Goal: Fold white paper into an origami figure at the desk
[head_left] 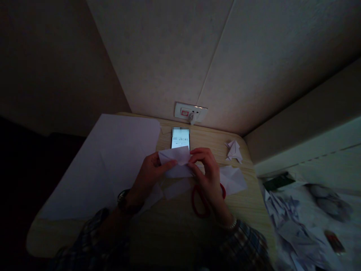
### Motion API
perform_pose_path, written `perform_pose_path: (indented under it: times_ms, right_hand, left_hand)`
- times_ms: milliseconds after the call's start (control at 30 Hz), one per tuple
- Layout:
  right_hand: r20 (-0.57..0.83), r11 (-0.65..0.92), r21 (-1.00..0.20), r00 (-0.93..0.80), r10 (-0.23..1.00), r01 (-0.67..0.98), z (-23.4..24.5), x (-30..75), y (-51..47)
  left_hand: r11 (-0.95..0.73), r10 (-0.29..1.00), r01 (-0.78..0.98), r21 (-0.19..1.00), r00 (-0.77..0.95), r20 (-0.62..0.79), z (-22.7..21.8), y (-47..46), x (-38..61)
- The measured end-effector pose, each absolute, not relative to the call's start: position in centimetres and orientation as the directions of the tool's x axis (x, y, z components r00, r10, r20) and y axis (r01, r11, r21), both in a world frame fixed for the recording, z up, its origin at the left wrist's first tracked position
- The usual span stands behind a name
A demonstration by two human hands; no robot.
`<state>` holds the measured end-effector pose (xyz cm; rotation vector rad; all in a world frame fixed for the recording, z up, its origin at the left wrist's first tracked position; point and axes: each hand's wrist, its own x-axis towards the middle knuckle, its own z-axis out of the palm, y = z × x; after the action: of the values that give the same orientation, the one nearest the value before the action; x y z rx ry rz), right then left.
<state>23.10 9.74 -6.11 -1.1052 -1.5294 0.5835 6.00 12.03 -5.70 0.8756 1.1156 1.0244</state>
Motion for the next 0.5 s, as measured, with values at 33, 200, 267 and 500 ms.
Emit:
perform_pose_path:
  times_ms: [33, 200, 267, 500]
  right_hand:
    - [0.467, 0.430, -0.847, 0.053, 0.883, 0.312, -6.18, 23.00, 9.74]
    - [0.350, 0.323, -0.926, 0.124, 0.929, 0.194, -6.61, 22.66, 9.65]
    - [0.317, 0.293, -0.943, 0.152, 0.936, 0.159, -6.77, 22.55, 9.63]
    - [0.232, 0.228, -0.973, 0.213, 0.949, 0.044, -6.96, 22.32, 9.75]
  left_hand:
    - [0.298, 0.953, -0.191, 0.935, 0.122, -0.278, -5.76, 12.02, 6.01]
    - [0.270, 0.959, -0.137, 0.953, 0.124, -0.254, -5.98, 12.03, 6.06]
    - [0.267, 0.959, -0.126, 0.955, 0.132, -0.251, -5.94, 11.98, 6.12]
    - [0.305, 0.947, -0.190, 0.933, 0.168, -0.275, -5.71, 11.77, 6.41]
